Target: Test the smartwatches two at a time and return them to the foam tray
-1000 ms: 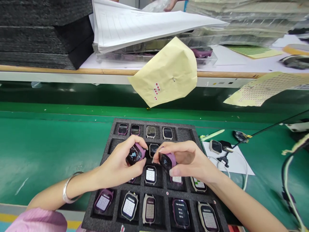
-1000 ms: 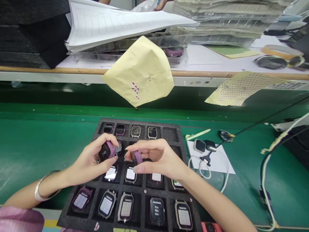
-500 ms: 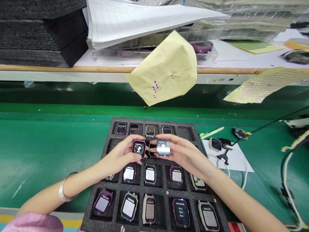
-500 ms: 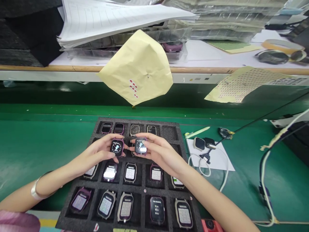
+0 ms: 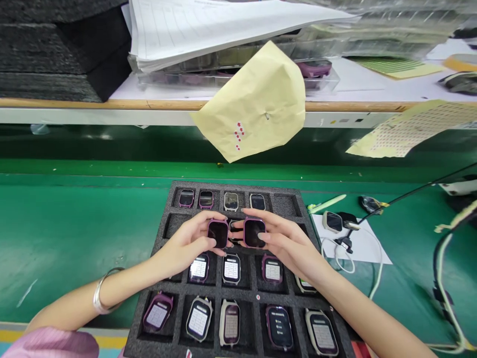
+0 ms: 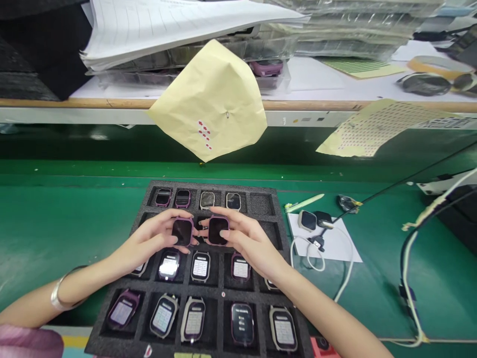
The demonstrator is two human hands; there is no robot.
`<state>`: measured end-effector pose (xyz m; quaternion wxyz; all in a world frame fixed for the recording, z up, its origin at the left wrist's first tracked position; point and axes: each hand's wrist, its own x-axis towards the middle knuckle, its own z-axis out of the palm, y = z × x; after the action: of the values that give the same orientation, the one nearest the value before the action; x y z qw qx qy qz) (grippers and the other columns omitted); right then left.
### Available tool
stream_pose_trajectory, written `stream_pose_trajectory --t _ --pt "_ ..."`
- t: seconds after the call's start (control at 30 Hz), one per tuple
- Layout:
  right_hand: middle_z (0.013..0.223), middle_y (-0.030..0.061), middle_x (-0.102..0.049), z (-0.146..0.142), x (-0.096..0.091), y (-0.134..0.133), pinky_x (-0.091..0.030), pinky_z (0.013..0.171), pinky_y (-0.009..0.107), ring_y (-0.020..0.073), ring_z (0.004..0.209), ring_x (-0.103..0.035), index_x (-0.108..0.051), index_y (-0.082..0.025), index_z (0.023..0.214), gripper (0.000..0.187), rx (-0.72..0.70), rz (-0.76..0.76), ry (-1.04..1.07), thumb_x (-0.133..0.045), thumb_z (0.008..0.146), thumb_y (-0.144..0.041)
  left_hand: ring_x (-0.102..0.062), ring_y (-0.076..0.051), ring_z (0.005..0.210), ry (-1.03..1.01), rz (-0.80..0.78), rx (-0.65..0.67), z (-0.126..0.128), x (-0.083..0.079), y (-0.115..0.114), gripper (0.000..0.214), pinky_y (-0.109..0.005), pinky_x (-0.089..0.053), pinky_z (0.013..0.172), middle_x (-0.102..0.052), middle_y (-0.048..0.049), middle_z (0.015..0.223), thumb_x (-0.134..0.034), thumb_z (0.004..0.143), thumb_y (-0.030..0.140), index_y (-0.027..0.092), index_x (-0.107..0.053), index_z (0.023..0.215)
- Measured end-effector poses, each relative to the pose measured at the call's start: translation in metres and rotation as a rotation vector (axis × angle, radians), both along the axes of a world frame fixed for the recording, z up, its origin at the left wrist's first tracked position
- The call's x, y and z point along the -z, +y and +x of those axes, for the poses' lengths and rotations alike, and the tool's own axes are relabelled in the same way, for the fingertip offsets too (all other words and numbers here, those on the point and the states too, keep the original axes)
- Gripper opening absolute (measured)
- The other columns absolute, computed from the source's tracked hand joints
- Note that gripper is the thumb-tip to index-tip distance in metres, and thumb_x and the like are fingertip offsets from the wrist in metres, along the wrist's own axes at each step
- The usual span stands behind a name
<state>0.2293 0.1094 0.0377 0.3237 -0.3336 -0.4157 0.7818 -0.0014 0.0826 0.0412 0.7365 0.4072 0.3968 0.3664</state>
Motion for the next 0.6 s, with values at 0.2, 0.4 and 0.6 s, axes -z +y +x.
stream_pose_trajectory --t 0.2,0.4,0.6 --pt "0.117 0.0078 -0.070 0.0016 0.0029 -0.0013 -0.049 0.099 0.050 0.0275 0.109 -0.066 -0.060 -0.025 0.127 0.041 0.016 0.084 -0.076 -0.067 0.087 -0.024 -0.066 -0.023 0.097 0.019 0.041 0.017 0.0021 0.0020 -0.0021 0.034 -0.040 -0.058 0.082 -0.063 -0.0071 0.106 -0.057 0.080 0.016 0.020 -0.052 0.114" --pt "0.129 0.0074 -0.063 0.0011 0.0003 -0.0059 -0.043 0.105 0.049 0.0264 0.123 -0.057 -0.048 -0.030 0.138 0.049 -0.014 0.016 -0.016 -0.064 0.092 -0.028 -0.059 -0.013 0.077 0.222 0.165 -0.006 0.0026 0.0071 -0.0015 0.031 -0.025 -0.049 0.067 -0.056 0.0003 0.090 -0.064 0.079 0.015 0.020 -0.050 0.106" --pt "0.122 0.0084 -0.068 0.0003 -0.0012 -0.0054 -0.047 0.101 0.045 0.0238 0.115 -0.063 -0.054 -0.029 0.133 0.048 -0.084 0.064 -0.001 -0.070 0.088 -0.024 -0.051 -0.011 0.066 0.314 0.212 0.000 0.0024 0.0084 -0.0018 0.024 -0.023 -0.046 0.059 -0.049 0.0026 0.085 -0.061 0.080 0.016 0.020 -0.050 0.101"
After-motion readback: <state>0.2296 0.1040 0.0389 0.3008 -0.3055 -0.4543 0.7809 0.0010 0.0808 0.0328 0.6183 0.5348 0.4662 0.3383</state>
